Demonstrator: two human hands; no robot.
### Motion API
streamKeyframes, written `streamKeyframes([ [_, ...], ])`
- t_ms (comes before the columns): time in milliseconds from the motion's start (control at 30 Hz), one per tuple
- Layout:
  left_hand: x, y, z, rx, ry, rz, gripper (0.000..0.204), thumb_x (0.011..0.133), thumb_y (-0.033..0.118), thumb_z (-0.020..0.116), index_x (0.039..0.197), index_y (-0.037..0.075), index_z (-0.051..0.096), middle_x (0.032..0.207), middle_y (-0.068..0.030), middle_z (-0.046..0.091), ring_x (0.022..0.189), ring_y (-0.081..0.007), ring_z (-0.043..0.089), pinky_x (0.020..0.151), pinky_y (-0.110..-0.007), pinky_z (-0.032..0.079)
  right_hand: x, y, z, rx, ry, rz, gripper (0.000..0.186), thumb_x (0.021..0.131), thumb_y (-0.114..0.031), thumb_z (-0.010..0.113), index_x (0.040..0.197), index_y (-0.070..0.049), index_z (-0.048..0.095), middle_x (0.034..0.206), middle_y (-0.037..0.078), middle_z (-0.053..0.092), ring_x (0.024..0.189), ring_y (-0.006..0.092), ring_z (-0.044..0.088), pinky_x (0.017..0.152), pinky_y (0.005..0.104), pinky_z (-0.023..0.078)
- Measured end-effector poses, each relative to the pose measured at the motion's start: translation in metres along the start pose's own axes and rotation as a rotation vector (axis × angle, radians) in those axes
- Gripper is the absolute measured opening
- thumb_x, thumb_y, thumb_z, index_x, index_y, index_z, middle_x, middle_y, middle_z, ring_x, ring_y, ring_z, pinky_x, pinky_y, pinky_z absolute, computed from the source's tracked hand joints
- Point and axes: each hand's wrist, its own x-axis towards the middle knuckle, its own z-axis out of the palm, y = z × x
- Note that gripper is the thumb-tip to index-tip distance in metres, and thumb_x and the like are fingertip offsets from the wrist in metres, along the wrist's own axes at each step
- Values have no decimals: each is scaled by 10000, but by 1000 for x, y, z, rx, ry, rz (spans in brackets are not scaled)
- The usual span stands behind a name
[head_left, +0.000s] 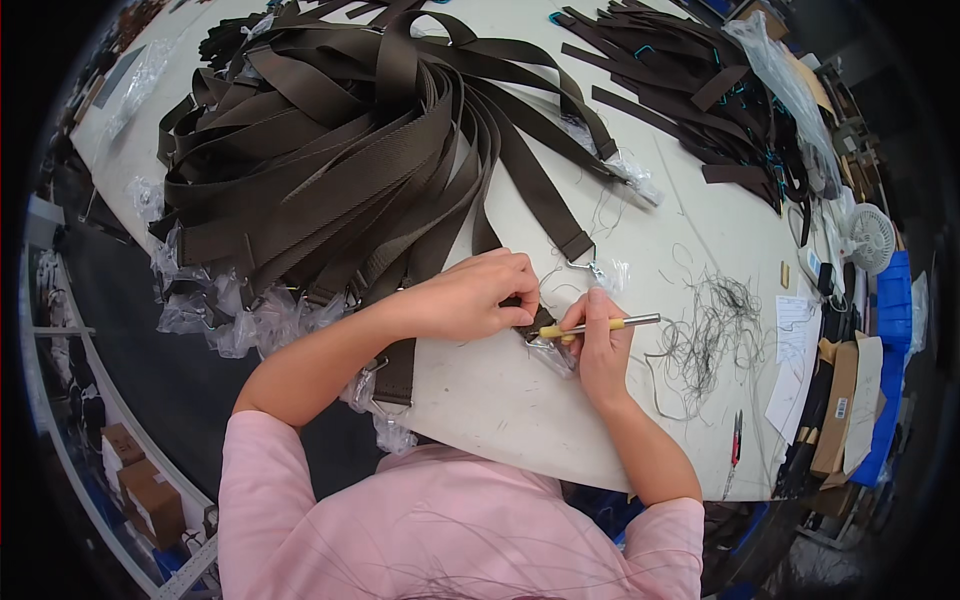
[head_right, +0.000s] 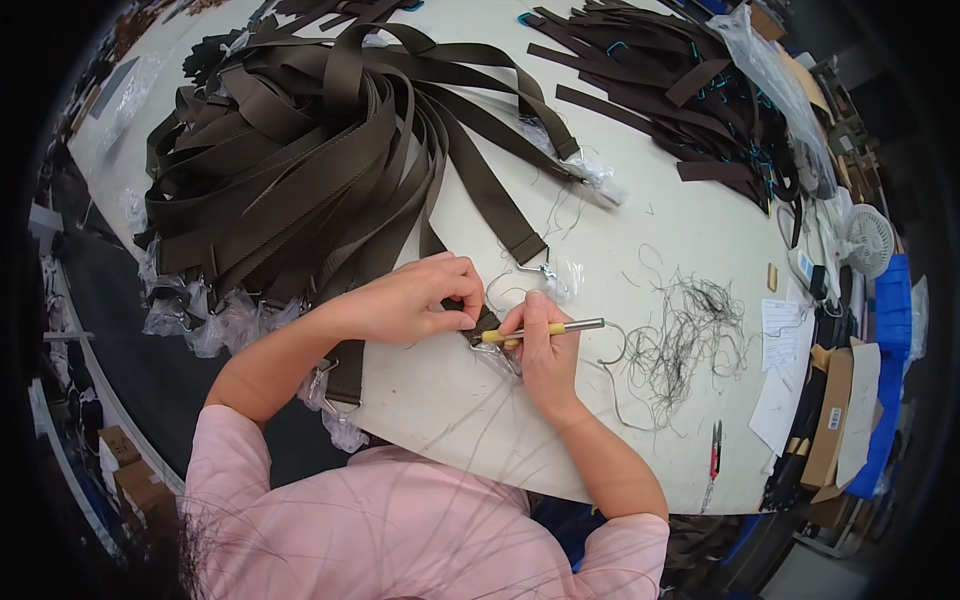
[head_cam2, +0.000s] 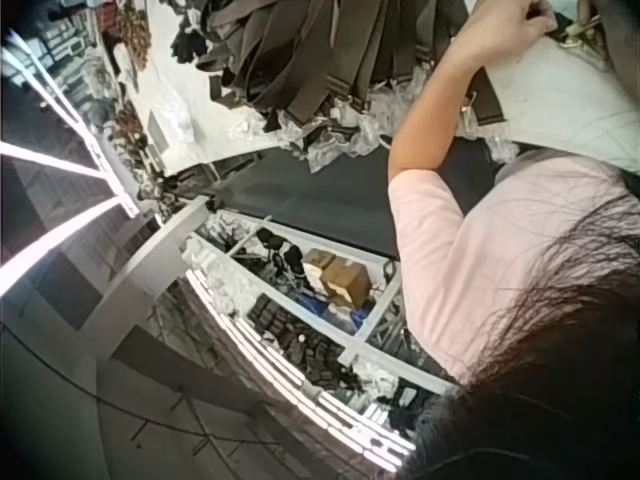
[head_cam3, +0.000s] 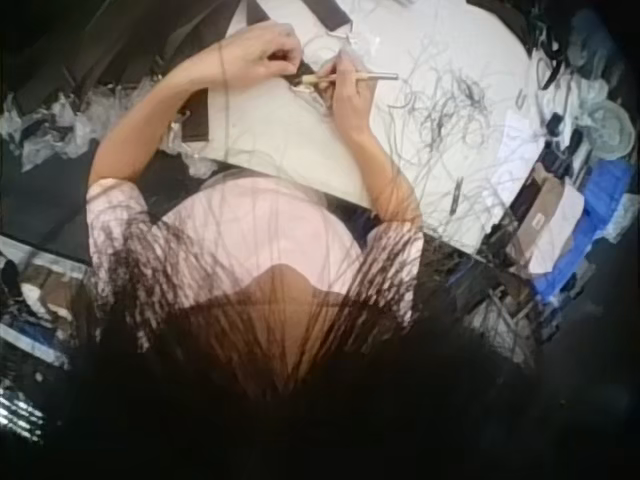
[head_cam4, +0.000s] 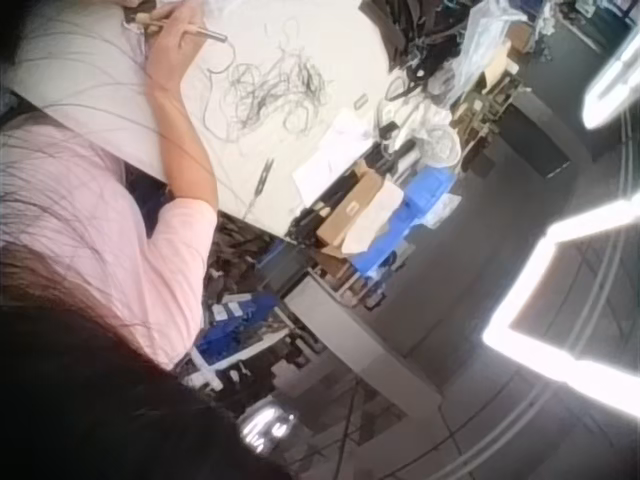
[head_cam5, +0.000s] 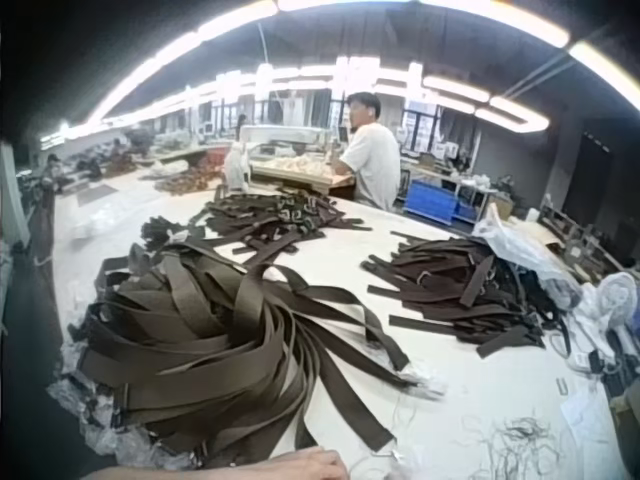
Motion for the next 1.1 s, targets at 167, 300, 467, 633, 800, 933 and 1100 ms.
streamKeyframes([
  [167,1,1,-2,-4,-5,6,63,905,127,684,916,80,644,996,-57,583,1053,-249,536,903,-366,457,0,-1,-1,18,-11,26,505,1105,-351,445,737,-47,609,631,-6,577,537,34,454,492,210,350],
  [300,1,1,-1,-14,-9,-9,72,906,130,683,931,80,638,991,-57,577,1050,-246,532,873,-367,469,0,0,-2,20,-13,42,511,1105,-356,444,736,-45,611,621,-2,572,529,37,450,490,210,349],
  [467,-1,4,-3,-30,-49,-129,133,911,99,661,1027,70,605,1077,-68,602,1133,-256,535,927,-365,471,-2,-3,1,23,2,35,513,1105,-348,439,725,-42,598,607,-1,559,537,44,463,494,212,356],
  [633,-10,15,-18,593,218,204,337,874,10,613,1204,75,584,1276,-94,603,1312,-262,503,1136,-486,307,-3,13,-16,240,66,-212,363,1102,-238,413,851,-19,556,793,73,601,583,83,526,532,232,398],
  [800,-15,9,-16,764,152,192,269,807,35,670,1061,125,682,908,-18,570,962,-186,586,1050,-420,331,0,6,-14,47,71,-472,241,1095,-154,365,1137,22,524,1077,183,624,659,170,649,657,268,529],
  [933,-4,24,-22,651,418,447,173,721,-23,675,829,107,638,877,-17,588,941,-206,620,1011,-446,458,4,5,-24,-90,142,-643,268,1092,-117,355,1266,9,515,1046,194,683,786,220,730,756,285,565],
  [1100,-62,59,-64,707,430,351,204,653,-91,632,772,64,573,954,-28,635,1100,-232,634,1062,-440,474,9,9,-45,-275,177,-679,216,1014,69,454,1173,-9,579,1017,137,713,890,200,724,832,318,563],
])
